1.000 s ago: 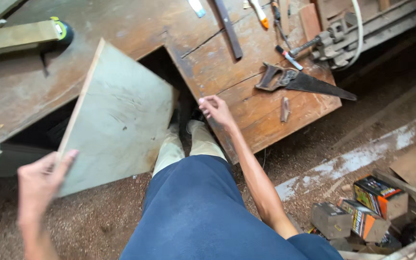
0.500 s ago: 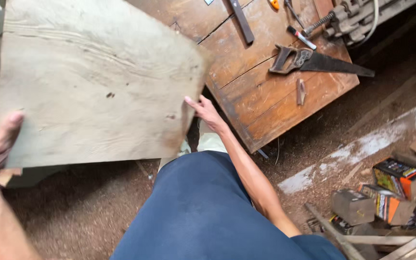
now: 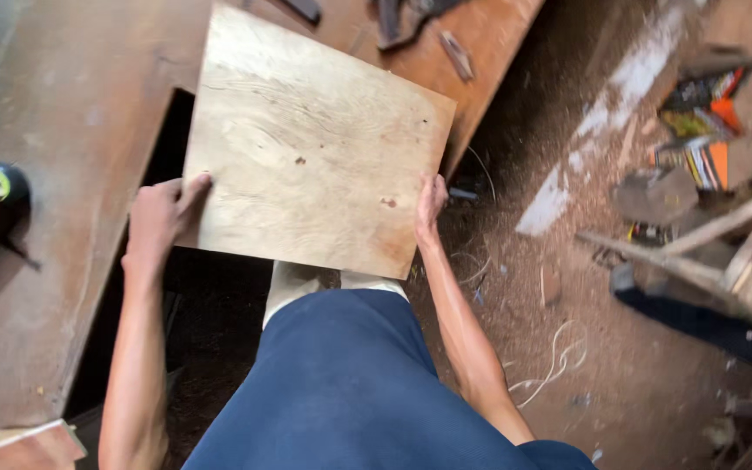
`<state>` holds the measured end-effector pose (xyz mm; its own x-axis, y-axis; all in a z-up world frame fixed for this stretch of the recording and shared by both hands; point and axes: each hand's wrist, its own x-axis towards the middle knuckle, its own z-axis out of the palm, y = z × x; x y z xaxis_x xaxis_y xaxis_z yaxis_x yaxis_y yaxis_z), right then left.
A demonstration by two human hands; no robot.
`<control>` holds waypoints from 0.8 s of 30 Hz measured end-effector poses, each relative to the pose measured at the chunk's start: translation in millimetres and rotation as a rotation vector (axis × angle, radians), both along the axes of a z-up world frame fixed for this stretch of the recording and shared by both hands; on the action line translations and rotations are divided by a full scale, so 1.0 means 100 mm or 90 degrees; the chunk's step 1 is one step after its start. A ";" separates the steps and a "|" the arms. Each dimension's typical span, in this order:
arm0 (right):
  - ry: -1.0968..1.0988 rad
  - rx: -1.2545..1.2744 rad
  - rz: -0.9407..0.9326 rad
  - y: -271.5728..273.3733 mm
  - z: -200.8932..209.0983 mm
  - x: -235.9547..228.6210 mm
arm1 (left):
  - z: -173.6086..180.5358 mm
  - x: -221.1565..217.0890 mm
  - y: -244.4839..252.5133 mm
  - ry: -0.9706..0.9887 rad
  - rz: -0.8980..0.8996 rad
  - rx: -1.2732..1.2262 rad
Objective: The person brushes a rectangular plywood board with a small hand brush, then flips it and brushes the other side. After brushing, the person uses a tape measure to measure the board's length and width.
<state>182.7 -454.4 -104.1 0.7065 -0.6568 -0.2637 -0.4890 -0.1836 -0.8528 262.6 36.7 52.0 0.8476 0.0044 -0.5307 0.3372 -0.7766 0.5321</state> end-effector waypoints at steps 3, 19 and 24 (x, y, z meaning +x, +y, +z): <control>-0.069 -0.075 -0.020 -0.43 -0.16 -0.33 | -0.24 0.07 -0.43 0.021 -0.068 -0.029; -0.055 0.102 -0.106 -1.27 -0.16 -0.44 | -0.87 0.09 -1.51 0.051 -0.043 0.000; 0.046 0.081 -0.119 -1.47 -0.07 -0.06 | -1.14 0.22 -1.62 -0.001 0.042 -0.047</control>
<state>176.6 -601.3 -111.2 0.5524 -0.7327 -0.3975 -0.5644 0.0221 -0.8252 284.7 -125.2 -61.9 0.8478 0.0215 -0.5298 0.3851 -0.7119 0.5873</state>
